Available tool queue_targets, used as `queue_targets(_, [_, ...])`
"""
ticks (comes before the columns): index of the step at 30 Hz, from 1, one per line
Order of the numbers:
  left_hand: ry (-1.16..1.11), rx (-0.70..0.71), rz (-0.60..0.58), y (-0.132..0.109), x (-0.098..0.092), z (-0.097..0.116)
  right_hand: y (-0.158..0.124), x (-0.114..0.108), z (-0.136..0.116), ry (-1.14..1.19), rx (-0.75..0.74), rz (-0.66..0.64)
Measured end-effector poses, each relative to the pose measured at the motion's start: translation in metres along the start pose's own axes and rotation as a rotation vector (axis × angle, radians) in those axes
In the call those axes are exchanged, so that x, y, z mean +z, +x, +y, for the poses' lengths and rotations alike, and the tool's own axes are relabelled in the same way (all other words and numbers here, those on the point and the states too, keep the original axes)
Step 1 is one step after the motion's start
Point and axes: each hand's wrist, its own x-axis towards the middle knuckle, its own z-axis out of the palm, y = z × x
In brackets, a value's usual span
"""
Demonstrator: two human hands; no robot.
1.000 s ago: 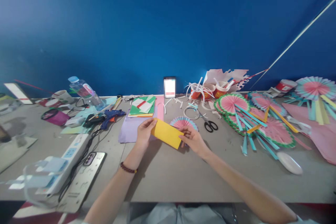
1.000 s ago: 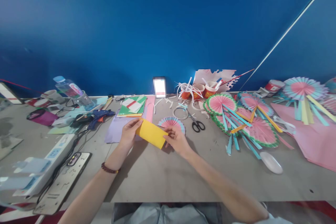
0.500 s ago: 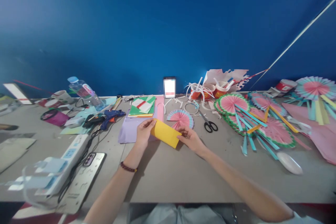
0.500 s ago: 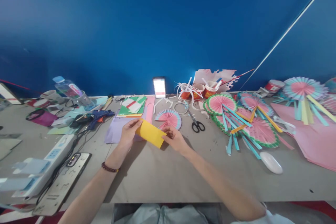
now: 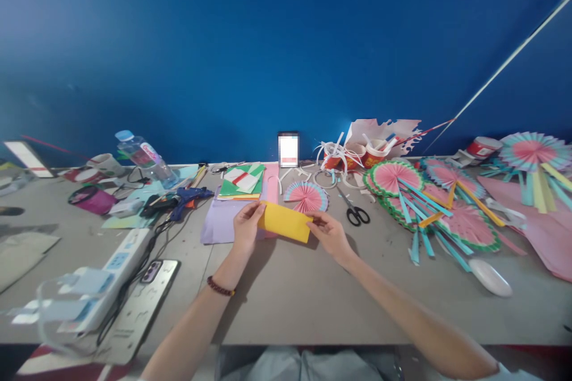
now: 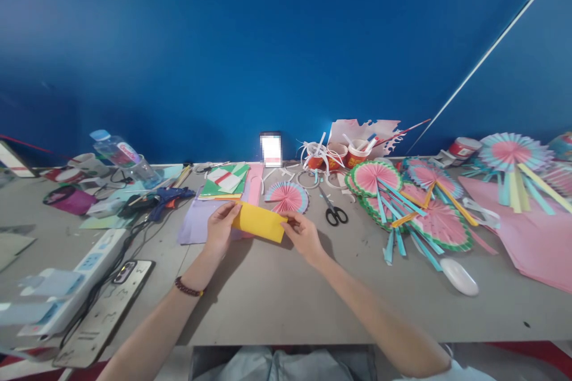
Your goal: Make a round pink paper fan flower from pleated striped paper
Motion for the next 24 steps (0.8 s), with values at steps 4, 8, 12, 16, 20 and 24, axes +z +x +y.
queue_targets(4, [-0.014, -0.008, -0.011, -0.0027, 0.0001, 0.0008, -0.0025, 0.0007, -0.0042, -0.016, 0.002, 0.024])
queue_targets(8, [-0.014, -0.002, -0.013, -0.0041, 0.0002, 0.0009, -0.0044, 0.0013, -0.0042, -0.025, 0.004, 0.040])
queue_targets(12, [-0.015, 0.011, -0.014, -0.0041, 0.0004, 0.0008, -0.0055, 0.0009, -0.0051, -0.071, -0.008, 0.031])
queue_targets(16, [-0.014, 0.018, -0.008, -0.0043, 0.0009, 0.0005, -0.0060, 0.0007, -0.0086, -0.082, 0.002, 0.018])
queue_targets(20, [0.007, 0.018, -0.014, -0.0068, 0.0022, -0.0002, -0.0059, 0.0007, -0.0097, -0.016, 0.035, 0.035])
queue_targets(24, [0.027, 0.011, -0.027, -0.0097, 0.0036, -0.0002, -0.0047, 0.0001, -0.0075, -0.018, 0.065, 0.064])
